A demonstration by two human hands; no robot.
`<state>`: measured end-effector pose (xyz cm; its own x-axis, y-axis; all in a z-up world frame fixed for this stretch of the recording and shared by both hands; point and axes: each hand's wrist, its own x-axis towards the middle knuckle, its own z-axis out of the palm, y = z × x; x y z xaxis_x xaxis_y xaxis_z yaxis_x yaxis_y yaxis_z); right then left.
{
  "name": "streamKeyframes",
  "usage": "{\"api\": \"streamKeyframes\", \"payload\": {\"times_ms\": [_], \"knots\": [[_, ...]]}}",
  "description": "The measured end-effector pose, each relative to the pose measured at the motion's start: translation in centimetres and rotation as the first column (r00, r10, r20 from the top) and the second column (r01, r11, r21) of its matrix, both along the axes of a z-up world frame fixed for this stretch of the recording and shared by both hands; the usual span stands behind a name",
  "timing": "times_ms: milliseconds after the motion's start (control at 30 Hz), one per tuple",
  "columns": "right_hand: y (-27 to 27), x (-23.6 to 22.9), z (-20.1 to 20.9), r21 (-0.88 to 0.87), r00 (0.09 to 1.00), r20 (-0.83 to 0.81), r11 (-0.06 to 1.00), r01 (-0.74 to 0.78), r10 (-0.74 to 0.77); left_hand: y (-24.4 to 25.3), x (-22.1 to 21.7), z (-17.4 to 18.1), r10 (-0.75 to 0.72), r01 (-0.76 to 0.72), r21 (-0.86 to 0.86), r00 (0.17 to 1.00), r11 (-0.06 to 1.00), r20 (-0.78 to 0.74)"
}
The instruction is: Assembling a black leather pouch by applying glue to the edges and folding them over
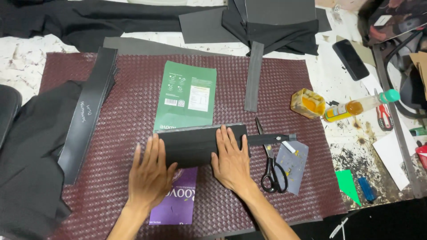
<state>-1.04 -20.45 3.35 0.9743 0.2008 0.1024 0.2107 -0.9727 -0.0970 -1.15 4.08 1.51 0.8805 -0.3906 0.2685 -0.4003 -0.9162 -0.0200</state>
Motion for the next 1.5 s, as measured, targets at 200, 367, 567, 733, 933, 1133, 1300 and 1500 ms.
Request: {"api": "streamKeyframes", "payload": {"times_ms": [200,367,567,733,933,1133,1300,1500], "knots": [[3.4,0.6,1.4,0.042,0.998,-0.044,0.999,-0.031,0.033,0.1,0.5,0.9,0.063,-0.075,0.083,0.989,0.994,0.133],[5.7,0.7,0.0,0.095,0.97,0.033,0.966,-0.242,0.24,-0.2,0.9,1.2,0.092,-0.096,0.027,0.987,0.995,0.131],[1.3,-0.4,0.2,0.037,0.999,-0.039,0.999,-0.033,0.035,0.0,0.6,0.7,0.111,-0.111,-0.008,0.987,0.994,0.113],[-1.2,0.5,0.0,0.064,1.0,0.017,0.998,0.02,-0.021,0.1,1.2,1.2,0.099,-0.1,0.002,0.983,0.995,0.157],[-3.3,1.8,1.2,0.366,0.982,-0.157,0.917,0.159,-0.107,1.1,2.9,0.1,0.111,-0.105,-0.082,0.991,0.991,0.07],[-7.7,4.2,3.2,0.446,0.929,-0.186,0.815,0.369,-0.319,-0.2,7.0,5.3,-0.071,-0.023,-0.313,0.955,0.95,-0.287],[-9.4,7.0,0.9,0.457,0.91,-0.292,0.793,0.403,-0.295,-2.4,11.6,4.2,-0.109,0.021,-0.163,0.822,0.986,-0.558],[-10.3,6.8,2.1,0.747,0.916,-0.386,0.546,0.379,-0.108,-1.9,12.5,6.6,-0.167,-0.003,-0.237,0.703,0.971,-0.692]]}}
